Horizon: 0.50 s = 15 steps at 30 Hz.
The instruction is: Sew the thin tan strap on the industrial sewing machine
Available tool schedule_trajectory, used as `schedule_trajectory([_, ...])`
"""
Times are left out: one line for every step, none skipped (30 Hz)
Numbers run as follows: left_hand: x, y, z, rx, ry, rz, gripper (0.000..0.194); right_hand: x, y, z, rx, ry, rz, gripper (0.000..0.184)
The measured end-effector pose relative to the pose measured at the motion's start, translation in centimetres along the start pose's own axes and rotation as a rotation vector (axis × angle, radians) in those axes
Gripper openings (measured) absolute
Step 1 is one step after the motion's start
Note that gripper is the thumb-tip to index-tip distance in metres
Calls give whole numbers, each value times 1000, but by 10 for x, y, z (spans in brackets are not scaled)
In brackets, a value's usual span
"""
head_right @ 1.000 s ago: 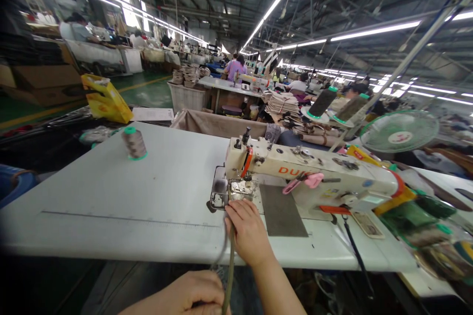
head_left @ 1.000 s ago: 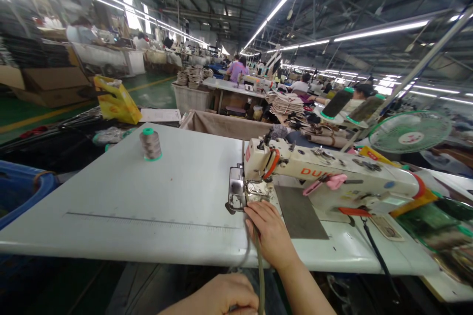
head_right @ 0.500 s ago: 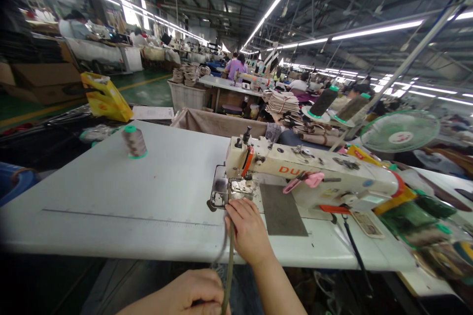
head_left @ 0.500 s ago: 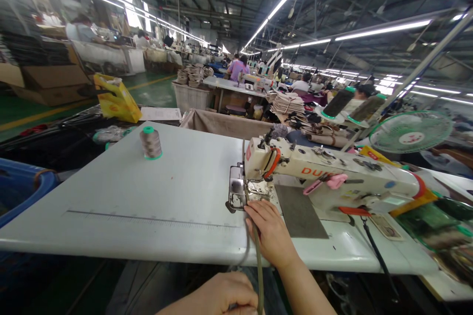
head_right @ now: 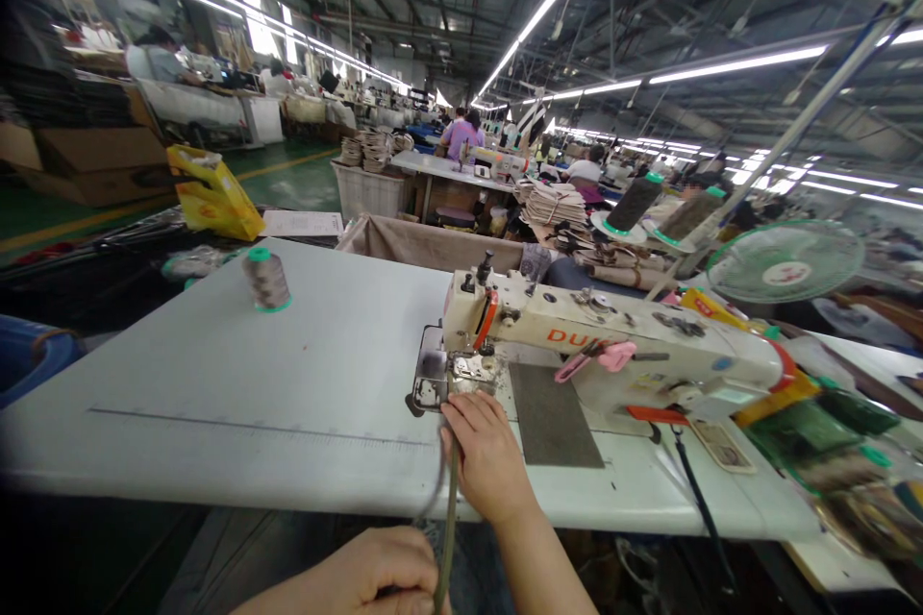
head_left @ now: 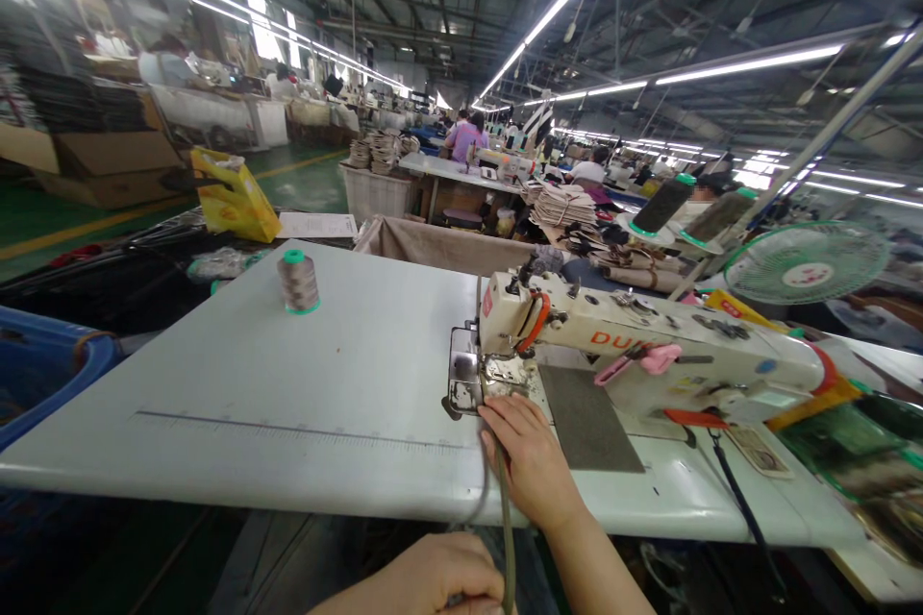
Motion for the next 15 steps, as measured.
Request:
schedule_trajectory([0,0,0,-7,1,0,76,0,0,0,3,-2,2,29])
schedule_trajectory([-1,0,-1,-12,2,2,77,0,0,0,5,-3,4,29])
schedule_trajectory([-1,0,-1,-14,1,11,77,0,0,0,8,-3,5,29])
schedule_trajectory([-1,-1,-2,-14,-2,27,77,0,0,0,10,-2,3,29])
schedule_trajectory([-1,-1,-2,-10,-13,50,75,0,0,0,11,-2,3,29])
schedule_trajectory([-1,-2,-3,-7,-28,82,73,0,1,0,13,-1,2,29])
schedule_trajectory([0,-4,-3,-5,-47,120,71,0,1,0,14,0,1,29])
schedule_trajectory([0,-5,-4,-2,-71,156,69,0,2,0,14,0,-1,29])
schedule_trajectory([1,-6,-5,2,-93,185,68,0,2,0,15,0,-1,29])
schedule_trajectory([2,-6,-6,6,-112,199,67,-1,2,0,16,-1,-2,29])
schedule_trajectory([2,-6,-7,10,-122,203,68,-1,2,0,18,-2,-5,29])
schedule_trajectory([2,-6,-8,13,-118,198,69,-1,2,0,22,-2,-8,29])
schedule_trajectory([2,-6,-9,14,-109,188,70,-1,2,0,25,-3,-10,29])
schedule_trajectory([2,-6,-9,13,-97,174,70,-1,2,0,29,-4,-14,29])
schedule_trajectory([2,-5,-9,12,-85,159,70,-1,2,0,33,-5,-13,29])
Point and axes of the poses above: each hand's wrist, its own x-axis away from the middle knuckle, its own y-axis out of the palm, z = x × y, the point moved 3 cm from there along -x, towards the middle knuckle, and after that the axes turned 10 degrees about -z, right-handed, at the moved point
